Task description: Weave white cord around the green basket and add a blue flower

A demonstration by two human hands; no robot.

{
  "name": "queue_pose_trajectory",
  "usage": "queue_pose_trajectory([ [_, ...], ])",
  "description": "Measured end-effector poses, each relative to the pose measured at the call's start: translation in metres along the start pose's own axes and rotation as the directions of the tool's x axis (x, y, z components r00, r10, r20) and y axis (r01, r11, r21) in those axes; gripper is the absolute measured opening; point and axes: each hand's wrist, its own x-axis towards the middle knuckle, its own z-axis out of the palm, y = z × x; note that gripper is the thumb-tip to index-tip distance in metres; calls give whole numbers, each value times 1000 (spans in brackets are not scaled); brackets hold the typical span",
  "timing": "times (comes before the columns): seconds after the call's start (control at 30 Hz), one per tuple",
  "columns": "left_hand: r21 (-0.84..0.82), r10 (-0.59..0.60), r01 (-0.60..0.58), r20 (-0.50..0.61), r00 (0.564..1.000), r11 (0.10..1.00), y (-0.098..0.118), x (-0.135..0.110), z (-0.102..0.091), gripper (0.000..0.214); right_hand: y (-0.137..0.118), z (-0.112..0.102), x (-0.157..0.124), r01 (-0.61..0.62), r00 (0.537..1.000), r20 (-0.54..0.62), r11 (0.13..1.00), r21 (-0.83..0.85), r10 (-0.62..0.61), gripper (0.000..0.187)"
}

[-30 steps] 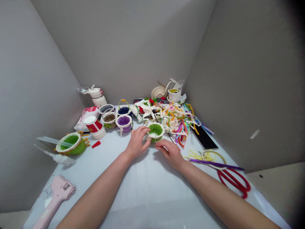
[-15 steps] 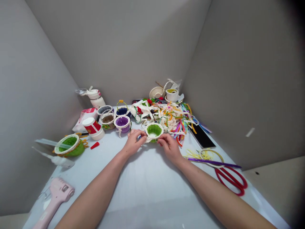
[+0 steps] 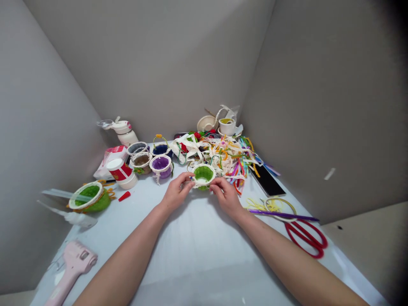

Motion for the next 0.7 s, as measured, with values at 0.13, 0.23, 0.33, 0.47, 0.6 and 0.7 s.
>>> queue_pose_trajectory([
  [0.13,116,85,-88,27,996,989,0,4,2,25,-1,1,0,15,1000,5,1000,-7,-15,10],
  [0.23,176,114,-120,42,993,977,1,6,5,21,-2,1,0,34,999,12,999,-26,-34,10],
  [0.33,193,94,-95,15,995,977,4,5,10,18,-1,0,-1,42,999,6,998,-37,-42,10],
  [0.47,180,49,-40,-44,998,983,12,-1,18,16,0,-2,-2,61,998,-15,997,-56,-62,10],
  [0.6,164,4,11,-91,996,986,21,-5,24,15,0,-3,-3,118,993,-2,985,-128,-119,9],
  [0.7,121,-30,43,-109,994,992,22,-6,25,16,-1,-3,-3,164,986,6,968,-192,-166,9],
])
